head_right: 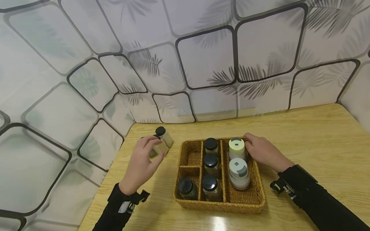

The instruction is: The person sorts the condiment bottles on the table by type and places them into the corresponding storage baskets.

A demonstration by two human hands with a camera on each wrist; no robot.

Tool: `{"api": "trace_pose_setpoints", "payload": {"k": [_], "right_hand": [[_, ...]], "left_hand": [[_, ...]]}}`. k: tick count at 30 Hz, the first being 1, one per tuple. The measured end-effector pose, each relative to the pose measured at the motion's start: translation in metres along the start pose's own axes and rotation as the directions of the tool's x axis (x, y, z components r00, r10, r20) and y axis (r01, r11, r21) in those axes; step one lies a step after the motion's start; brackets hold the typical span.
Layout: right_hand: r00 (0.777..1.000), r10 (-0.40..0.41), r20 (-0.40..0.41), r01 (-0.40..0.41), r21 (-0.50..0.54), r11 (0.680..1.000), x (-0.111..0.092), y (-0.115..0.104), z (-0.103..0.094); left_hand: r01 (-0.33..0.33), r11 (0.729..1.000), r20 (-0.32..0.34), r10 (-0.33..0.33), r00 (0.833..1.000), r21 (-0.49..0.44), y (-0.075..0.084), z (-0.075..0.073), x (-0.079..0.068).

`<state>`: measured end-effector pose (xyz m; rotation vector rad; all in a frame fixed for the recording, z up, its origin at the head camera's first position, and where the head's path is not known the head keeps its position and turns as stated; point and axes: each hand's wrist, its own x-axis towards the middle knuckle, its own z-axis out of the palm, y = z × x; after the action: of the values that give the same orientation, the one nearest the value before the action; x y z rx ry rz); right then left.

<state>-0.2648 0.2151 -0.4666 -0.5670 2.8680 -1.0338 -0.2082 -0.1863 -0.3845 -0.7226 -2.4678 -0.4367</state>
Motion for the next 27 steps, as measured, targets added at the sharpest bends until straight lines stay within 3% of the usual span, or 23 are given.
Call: {"api": "trace_pose_setpoints", "payload": {"k": [13,18,27], "right_hand": [[1.000,-0.008,0.011,0.008,0.013,1.000,-0.001,-0.001,0.000],[1.000,-0.013,0.021,0.013,0.019,1.000,-0.001,-0.002,-0.001],[1.000,-0.010,0.009,0.010,0.005,1.000,-0.001,-0.003,-0.003]], "left_hand": [[0.123,0.988,-0.073,-0.116,0.991,0.094,-0.033,0.007,0.000],[0.204,0.973,-0.052,-0.199,0.979,0.110,-0.047,0.010,-0.002],[0.330,0.936,0.012,-0.334,0.942,0.124,-0.064,0.018,-0.004]]}}
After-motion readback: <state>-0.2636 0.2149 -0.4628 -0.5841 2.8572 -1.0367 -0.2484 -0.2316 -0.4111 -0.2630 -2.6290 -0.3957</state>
